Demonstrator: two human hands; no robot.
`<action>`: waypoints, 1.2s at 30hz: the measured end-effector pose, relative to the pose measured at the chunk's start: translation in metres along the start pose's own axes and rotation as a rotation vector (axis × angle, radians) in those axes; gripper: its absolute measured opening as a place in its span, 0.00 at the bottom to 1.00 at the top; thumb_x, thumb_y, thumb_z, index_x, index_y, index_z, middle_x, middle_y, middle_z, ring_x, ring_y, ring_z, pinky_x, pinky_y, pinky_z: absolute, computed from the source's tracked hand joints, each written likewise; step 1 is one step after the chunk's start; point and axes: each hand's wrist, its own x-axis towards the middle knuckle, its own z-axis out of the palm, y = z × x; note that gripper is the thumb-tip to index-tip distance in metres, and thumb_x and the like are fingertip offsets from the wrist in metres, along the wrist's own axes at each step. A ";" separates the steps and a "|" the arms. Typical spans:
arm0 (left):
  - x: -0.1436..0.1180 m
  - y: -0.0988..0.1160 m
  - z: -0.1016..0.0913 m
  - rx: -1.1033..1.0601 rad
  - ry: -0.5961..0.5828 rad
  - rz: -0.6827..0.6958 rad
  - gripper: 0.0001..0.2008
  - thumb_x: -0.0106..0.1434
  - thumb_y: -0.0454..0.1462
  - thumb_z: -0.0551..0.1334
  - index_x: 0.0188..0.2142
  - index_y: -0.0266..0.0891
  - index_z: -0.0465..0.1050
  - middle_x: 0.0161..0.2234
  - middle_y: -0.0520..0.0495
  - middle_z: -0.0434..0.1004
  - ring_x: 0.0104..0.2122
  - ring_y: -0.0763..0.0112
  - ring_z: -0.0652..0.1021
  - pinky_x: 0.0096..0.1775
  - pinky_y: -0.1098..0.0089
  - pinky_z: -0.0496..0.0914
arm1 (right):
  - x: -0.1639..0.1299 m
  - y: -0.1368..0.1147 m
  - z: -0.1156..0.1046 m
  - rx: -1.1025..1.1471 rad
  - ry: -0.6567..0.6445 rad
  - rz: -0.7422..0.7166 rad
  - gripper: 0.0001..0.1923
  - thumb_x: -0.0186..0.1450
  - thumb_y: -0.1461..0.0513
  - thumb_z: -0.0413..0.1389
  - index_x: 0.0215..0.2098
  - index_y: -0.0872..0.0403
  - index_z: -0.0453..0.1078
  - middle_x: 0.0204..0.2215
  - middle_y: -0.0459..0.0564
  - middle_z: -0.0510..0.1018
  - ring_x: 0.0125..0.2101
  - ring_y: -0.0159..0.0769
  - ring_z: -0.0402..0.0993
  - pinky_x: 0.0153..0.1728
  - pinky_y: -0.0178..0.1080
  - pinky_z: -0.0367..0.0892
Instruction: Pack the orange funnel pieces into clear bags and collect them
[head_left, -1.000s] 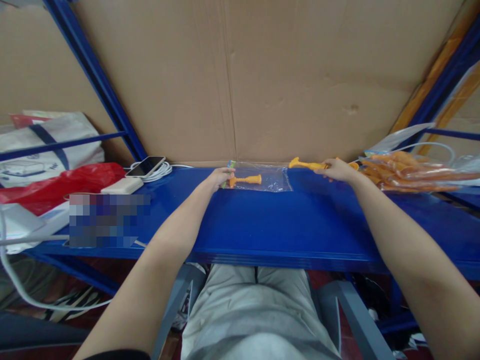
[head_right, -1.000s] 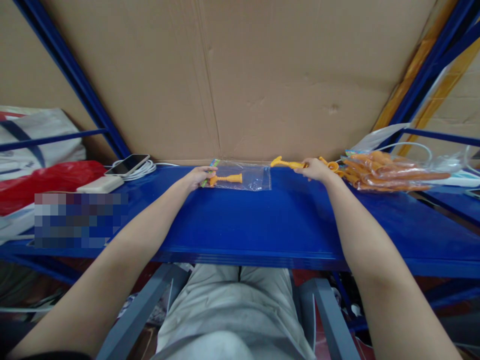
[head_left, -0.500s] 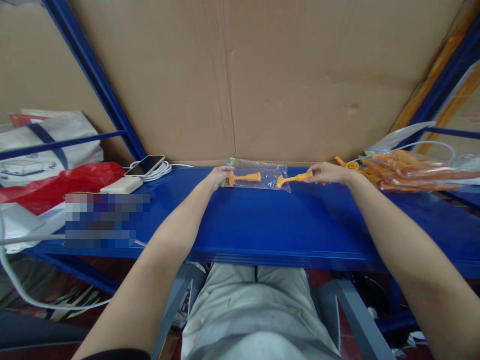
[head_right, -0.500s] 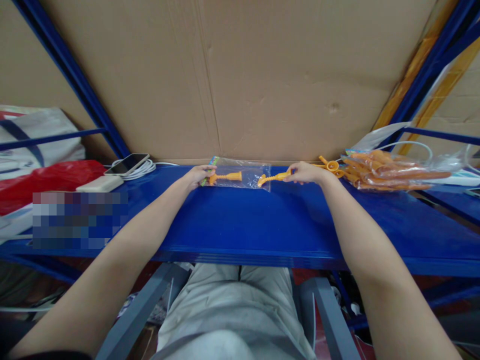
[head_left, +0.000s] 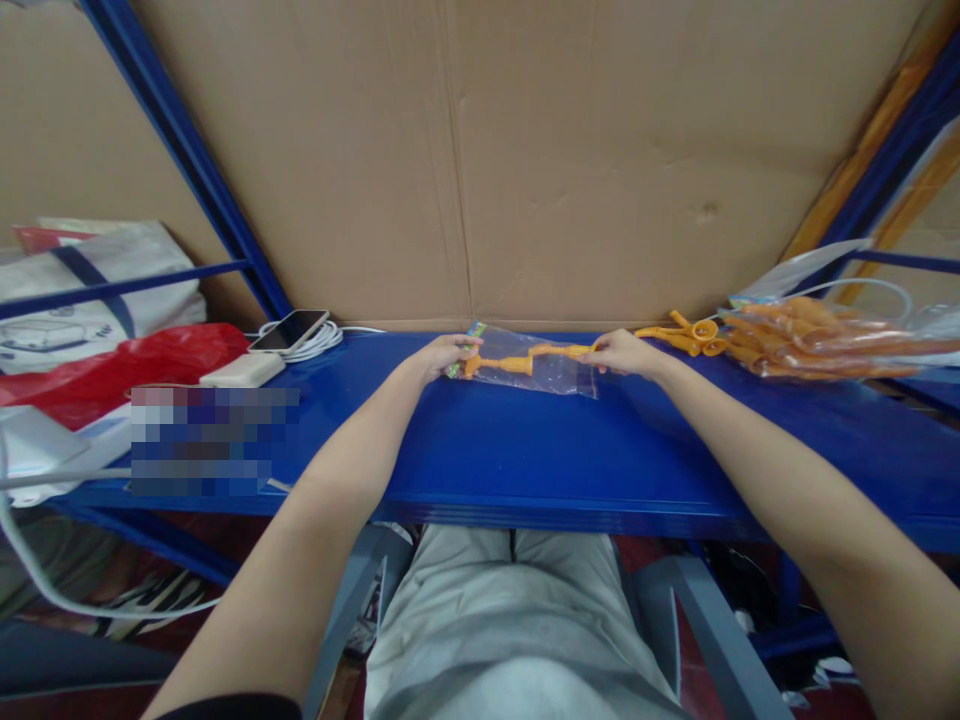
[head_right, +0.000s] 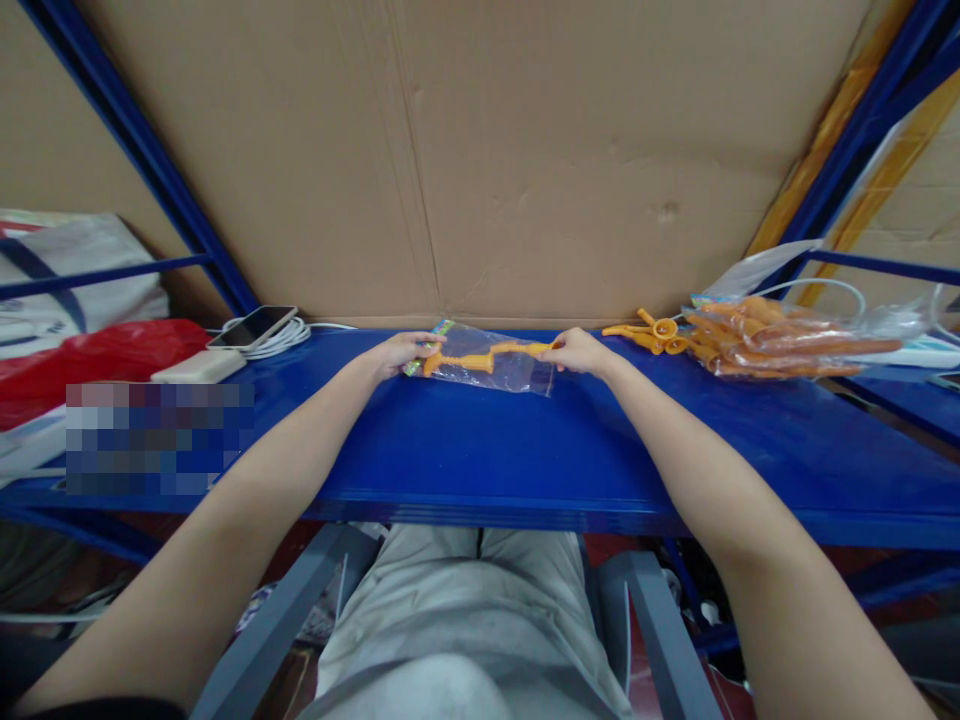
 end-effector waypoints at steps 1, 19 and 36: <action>0.000 0.000 0.001 0.004 0.004 0.001 0.21 0.65 0.25 0.59 0.57 0.34 0.71 0.21 0.52 0.76 0.18 0.75 0.77 0.24 0.77 0.71 | -0.001 -0.002 0.003 0.029 -0.007 -0.002 0.19 0.58 0.50 0.66 0.23 0.55 0.68 0.15 0.43 0.68 0.15 0.24 0.57 0.14 0.30 0.52; 0.008 -0.004 0.041 0.772 0.237 0.332 0.17 0.68 0.36 0.56 0.53 0.37 0.74 0.58 0.41 0.74 0.61 0.59 0.71 0.60 0.67 0.64 | -0.003 -0.003 0.025 0.343 -0.154 0.001 0.20 0.57 0.52 0.70 0.35 0.55 0.69 0.11 0.36 0.63 0.11 0.21 0.54 0.12 0.28 0.50; 0.030 -0.019 0.045 0.050 0.077 0.176 0.11 0.65 0.36 0.54 0.43 0.38 0.74 0.54 0.41 0.78 0.56 0.62 0.75 0.57 0.66 0.67 | -0.008 -0.013 0.037 0.423 -0.116 -0.092 0.20 0.60 0.55 0.68 0.44 0.59 0.75 0.14 0.35 0.60 0.13 0.20 0.49 0.12 0.28 0.48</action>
